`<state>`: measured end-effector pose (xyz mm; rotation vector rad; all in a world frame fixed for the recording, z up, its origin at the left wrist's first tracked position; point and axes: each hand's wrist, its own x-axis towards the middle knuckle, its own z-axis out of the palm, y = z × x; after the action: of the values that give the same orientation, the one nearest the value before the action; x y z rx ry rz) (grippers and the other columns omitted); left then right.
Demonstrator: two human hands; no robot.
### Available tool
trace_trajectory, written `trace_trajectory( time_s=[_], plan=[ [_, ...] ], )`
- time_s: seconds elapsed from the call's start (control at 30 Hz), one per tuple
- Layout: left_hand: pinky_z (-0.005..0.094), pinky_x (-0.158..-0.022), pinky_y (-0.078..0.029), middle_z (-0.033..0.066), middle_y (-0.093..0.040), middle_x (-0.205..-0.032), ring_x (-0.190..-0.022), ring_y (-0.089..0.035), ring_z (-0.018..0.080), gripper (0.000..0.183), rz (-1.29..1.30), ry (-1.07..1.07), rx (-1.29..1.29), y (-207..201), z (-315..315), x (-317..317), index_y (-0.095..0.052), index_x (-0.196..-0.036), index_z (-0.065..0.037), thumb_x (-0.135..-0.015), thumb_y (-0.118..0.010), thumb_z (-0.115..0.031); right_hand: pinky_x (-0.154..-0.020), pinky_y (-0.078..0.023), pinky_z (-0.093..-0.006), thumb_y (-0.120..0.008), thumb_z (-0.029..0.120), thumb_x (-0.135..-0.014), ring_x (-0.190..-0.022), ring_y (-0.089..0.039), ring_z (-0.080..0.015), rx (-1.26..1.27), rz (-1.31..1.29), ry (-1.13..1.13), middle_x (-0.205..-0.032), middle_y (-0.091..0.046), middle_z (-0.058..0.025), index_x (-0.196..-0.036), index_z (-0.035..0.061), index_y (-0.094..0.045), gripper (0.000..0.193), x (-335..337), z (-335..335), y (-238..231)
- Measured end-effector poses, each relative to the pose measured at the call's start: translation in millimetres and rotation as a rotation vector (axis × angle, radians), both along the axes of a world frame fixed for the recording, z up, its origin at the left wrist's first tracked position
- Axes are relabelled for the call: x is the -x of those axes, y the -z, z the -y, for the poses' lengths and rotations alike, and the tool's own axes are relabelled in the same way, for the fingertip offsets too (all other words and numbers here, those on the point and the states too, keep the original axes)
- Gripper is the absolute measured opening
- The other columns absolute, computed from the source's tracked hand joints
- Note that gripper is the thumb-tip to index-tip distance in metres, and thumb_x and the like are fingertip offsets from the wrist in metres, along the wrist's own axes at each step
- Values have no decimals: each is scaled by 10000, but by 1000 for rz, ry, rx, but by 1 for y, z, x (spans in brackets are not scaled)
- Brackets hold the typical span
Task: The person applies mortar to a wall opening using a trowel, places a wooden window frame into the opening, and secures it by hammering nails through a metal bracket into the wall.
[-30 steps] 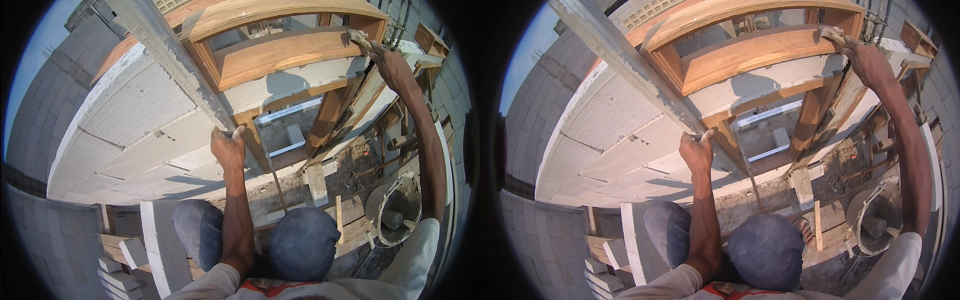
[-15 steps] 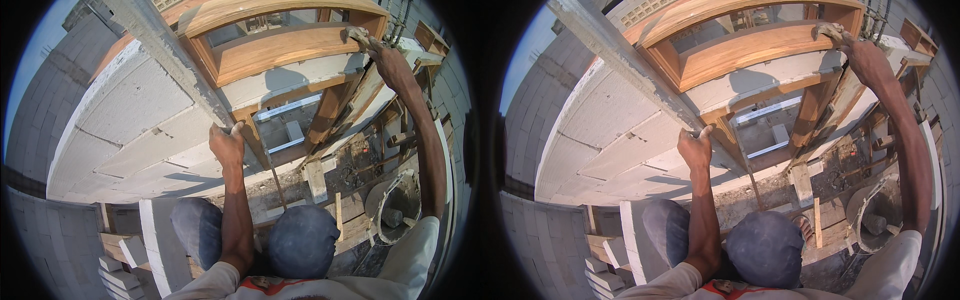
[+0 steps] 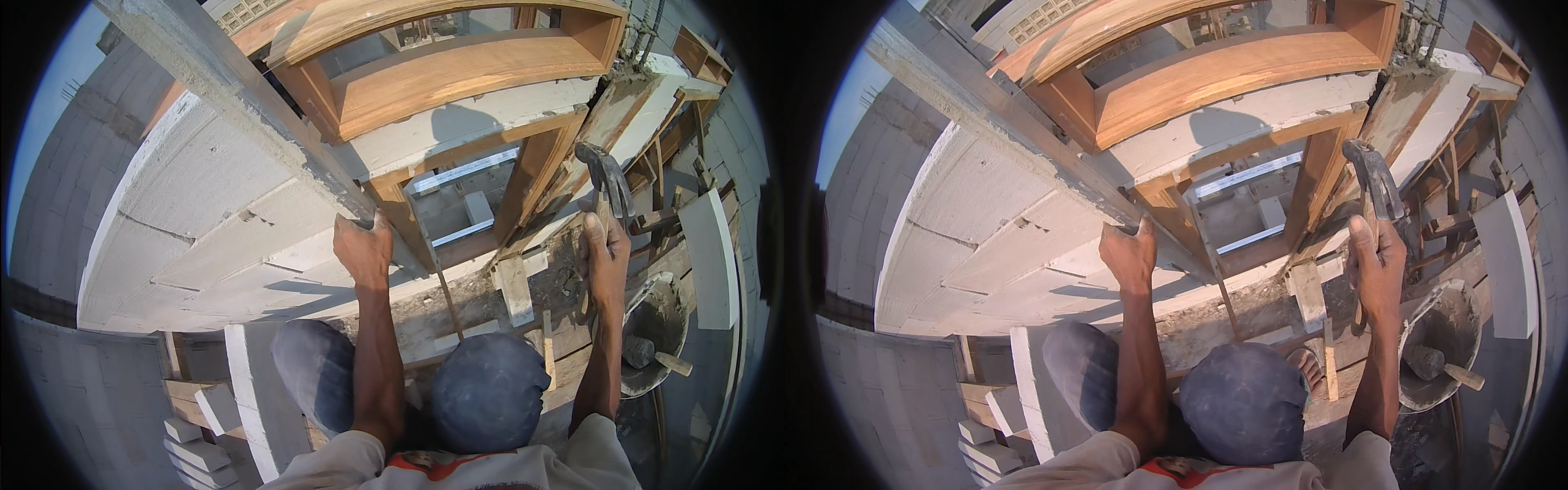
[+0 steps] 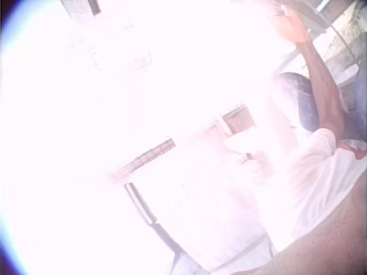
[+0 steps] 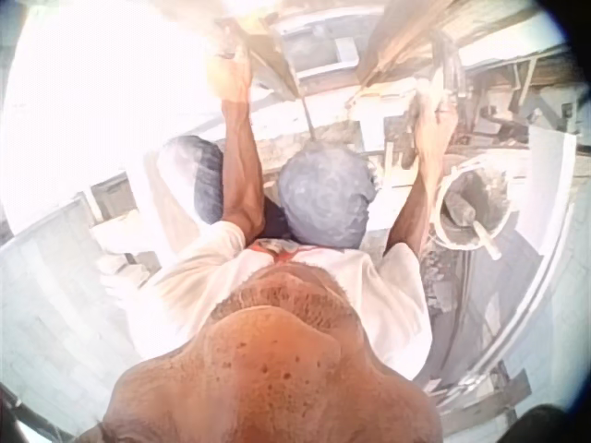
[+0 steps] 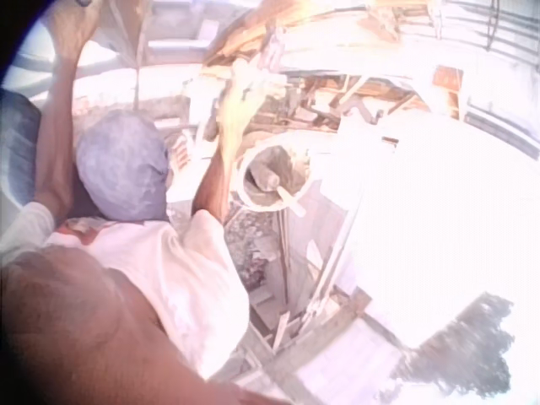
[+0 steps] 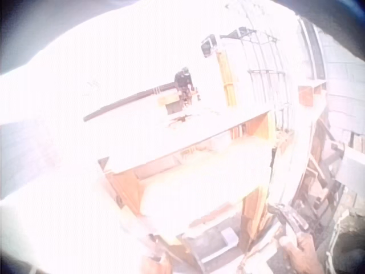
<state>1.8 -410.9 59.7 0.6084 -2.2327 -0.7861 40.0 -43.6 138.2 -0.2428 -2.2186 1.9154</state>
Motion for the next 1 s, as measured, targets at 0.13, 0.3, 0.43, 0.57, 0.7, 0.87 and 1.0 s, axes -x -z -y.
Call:
trace_trajectory(
  time_s=[0.13, 0.3, 0.43, 0.57, 0.7, 0.87, 1.0],
  plan=[
    [458, -859, -567, 276, -736, -1060, -969, -724, 433, 443, -106, 175, -89, 2, -16, -12, -682, -1192, 94, -805, -786, -94, -473, -341, -250, -727, 454, -1032, -544, -445, -35, 180, 276, 25, -690, -528, 57, -951, 83, -669, 384, -68, 0, 87],
    [390, -858, -575, 214, -671, -1205, -1008, -704, 292, 482, -393, 440, -468, 13, -23, -11, -650, -1245, 132, -805, -756, -34, -709, -523, -354, -675, 331, -1019, -769, -644, -186, -60, 537, 163, -877, -674, -79, -1312, -30, -662, 465, -134, -19, 168],
    [380, -853, -577, 209, -646, -1244, -1013, -691, 274, 456, -392, 512, -165, 22, -48, -3, -645, -1205, 122, -797, -761, -44, -942, -553, -485, -667, 283, -939, -1075, -739, -442, -356, 581, 311, -1148, -726, -341, -1393, -44, -597, 564, -190, -55, 187],
    [369, -849, -574, 156, -641, -1114, -959, -672, 255, 384, -391, 460, -373, -1, -46, -9, -653, -1157, 100, -809, -721, -49, -893, -561, -559, -667, 332, -950, -1049, -706, -516, -601, 604, 265, -1144, -706, -361, -1453, 0, -553, 613, -215, -74, 201],
    [362, -775, -542, 148, -638, -1067, -892, -641, 223, 317, -422, 549, -238, -6, -48, -8, -668, -1109, 89, -823, -726, -32, -784, -585, -587, -656, 397, -995, -836, -731, -512, -882, 628, 125, -1045, -751, -292, -1552, 75, -450, 675, -254, -105, 229],
    [320, -823, -519, 116, -620, -1059, -924, -624, 177, 300, -378, 656, -264, -52, -59, -20, -657, -1117, 51, -886, -811, -61, -800, -581, -602, -702, 348, -975, -880, -735, -495, -978, 424, 146, -1186, -719, -312, -1576, 96, -425, 708, -251, -102, 244],
    [343, -872, -522, 134, -634, -1107, -985, -640, 196, 397, -373, 736, -387, -96, -77, -21, -647, -1194, 44, -896, -834, -138, -914, -574, -585, -757, 186, -906, -1169, -627, -519, -940, 642, 55, -1294, -612, -310, -1527, 90, -470, 691, -242, -88, 219]
  ],
)
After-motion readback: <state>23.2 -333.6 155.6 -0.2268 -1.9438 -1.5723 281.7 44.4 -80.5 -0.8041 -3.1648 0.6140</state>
